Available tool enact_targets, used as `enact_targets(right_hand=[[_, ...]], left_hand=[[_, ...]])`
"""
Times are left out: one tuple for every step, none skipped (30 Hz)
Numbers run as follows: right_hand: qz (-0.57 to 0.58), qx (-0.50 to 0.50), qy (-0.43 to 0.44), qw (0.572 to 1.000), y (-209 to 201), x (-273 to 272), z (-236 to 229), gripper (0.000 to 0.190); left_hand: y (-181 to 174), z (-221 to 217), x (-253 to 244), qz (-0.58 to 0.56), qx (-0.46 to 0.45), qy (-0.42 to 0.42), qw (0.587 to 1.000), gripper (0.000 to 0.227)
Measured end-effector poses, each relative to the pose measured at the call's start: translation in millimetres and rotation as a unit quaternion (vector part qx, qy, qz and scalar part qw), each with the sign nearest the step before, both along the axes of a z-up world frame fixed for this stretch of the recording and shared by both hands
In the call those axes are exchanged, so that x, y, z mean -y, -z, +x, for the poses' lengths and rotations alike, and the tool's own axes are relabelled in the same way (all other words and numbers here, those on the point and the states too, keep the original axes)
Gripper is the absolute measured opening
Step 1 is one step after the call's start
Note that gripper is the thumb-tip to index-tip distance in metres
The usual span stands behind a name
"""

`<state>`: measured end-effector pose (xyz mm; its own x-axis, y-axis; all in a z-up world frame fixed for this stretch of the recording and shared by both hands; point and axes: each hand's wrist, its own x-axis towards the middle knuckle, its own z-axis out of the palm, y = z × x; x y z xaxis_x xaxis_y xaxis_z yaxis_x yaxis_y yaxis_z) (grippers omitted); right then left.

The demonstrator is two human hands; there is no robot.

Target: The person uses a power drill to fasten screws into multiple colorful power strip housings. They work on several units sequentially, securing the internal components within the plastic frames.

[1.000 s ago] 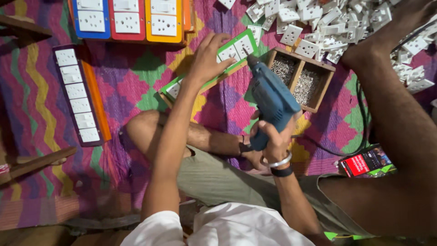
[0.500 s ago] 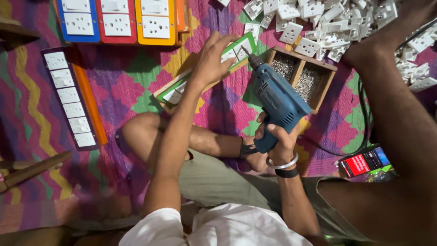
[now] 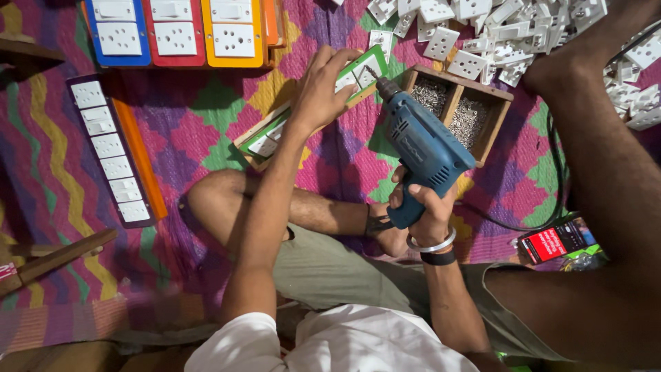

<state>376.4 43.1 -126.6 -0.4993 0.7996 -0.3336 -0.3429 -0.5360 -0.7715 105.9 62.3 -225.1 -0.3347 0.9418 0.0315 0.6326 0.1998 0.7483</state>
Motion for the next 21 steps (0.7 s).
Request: enact_targets(right_hand=[[0.002,0.005,-0.001,1.0,0,0,0,0.059],[0.004,0.01,-0.002,1.0,0,0,0,0.059],[0.006,0.015,-0.003,1.0,1,0,0,0.059],[0.007,0.01,-0.005,1.0,1,0,0,0.059],[0.009,0.004,-0.007,1.0,1,0,-1,0.059],[0.01,-0.001,-0.008,1.0,1,0,-1,0.059],[0.009,0.002,-0.007,1.0,1,0,-1,0.058],[0.009,0.006,-0.005,1.0,2,0,0,0.058],[0.009,0.009,-0.005,1.0,2,-1,0,0.057],[0.009,0.007,-0.006,1.0,2,-1,0,0.057],[0.009,0.006,-0.007,1.0,1,-1,0,0.058],[0.01,0.004,-0.008,1.0,1,-1,0,0.058],[0.006,0.003,-0.007,1.0,1,0,0,0.057],[0.002,0.002,-0.006,1.0,1,0,0,0.057],[-0.001,0.001,-0.005,1.0,1,0,0,0.057],[0.0,0.005,-0.004,1.0,1,0,-1,0.056],[0.0,0.011,-0.003,1.0,1,0,0,0.055],[0.0,0.017,-0.003,1.0,1,1,1,0.054],[0.0,0.014,-0.004,1.0,2,-1,0,0.054],[0.0,0.011,-0.005,1.0,2,-1,0,0.053],[0.0,0.009,-0.006,1.0,2,-1,1,0.053]], left_hand=[[1,0,0,-0.001,-0.004,0.0,1.0,0.052],[2,0,1,-0.001,0.0,-0.001,1.0,0.053],[3,-1,0,0.0,0.003,-0.001,1.0,0.053],[3,-1,-1,0.001,0.007,-0.001,1.0,0.053],[3,-2,-1,-0.002,0.005,0.0,1.0,0.053],[4,-2,-2,-0.005,0.003,0.0,1.0,0.054],[4,-1,-2,-0.01,0.003,0.001,1.0,0.054],[5,0,-1,-0.001,0.005,0.0,1.0,0.054],[7,0,-1,0.009,0.006,-0.002,1.0,0.055],[8,1,0,0.019,0.008,-0.005,1.0,0.055],[9,1,0,0.015,0.007,-0.006,1.0,0.055],[10,1,0,0.012,0.005,-0.007,1.0,0.055],[12,1,1,0.008,0.004,-0.006,1.0,0.055],[13,1,1,-0.005,0.004,-0.006,1.0,0.055],[15,0,-1,-0.019,0.003,-0.005,1.0,0.055],[17,0,-2,-0.032,0.003,-0.004,0.999,0.055],[19,1,-1,-0.035,0.002,-0.004,0.999,0.056],[20,2,-1,-0.037,0.002,-0.004,0.999,0.057],[20,1,-3,-0.038,0.001,-0.005,0.999,0.058],[20,0,-4,-0.021,-0.011,-0.004,1.0,0.059],[20,2,-4,-0.004,-0.022,-0.003,1.0,0.059]])
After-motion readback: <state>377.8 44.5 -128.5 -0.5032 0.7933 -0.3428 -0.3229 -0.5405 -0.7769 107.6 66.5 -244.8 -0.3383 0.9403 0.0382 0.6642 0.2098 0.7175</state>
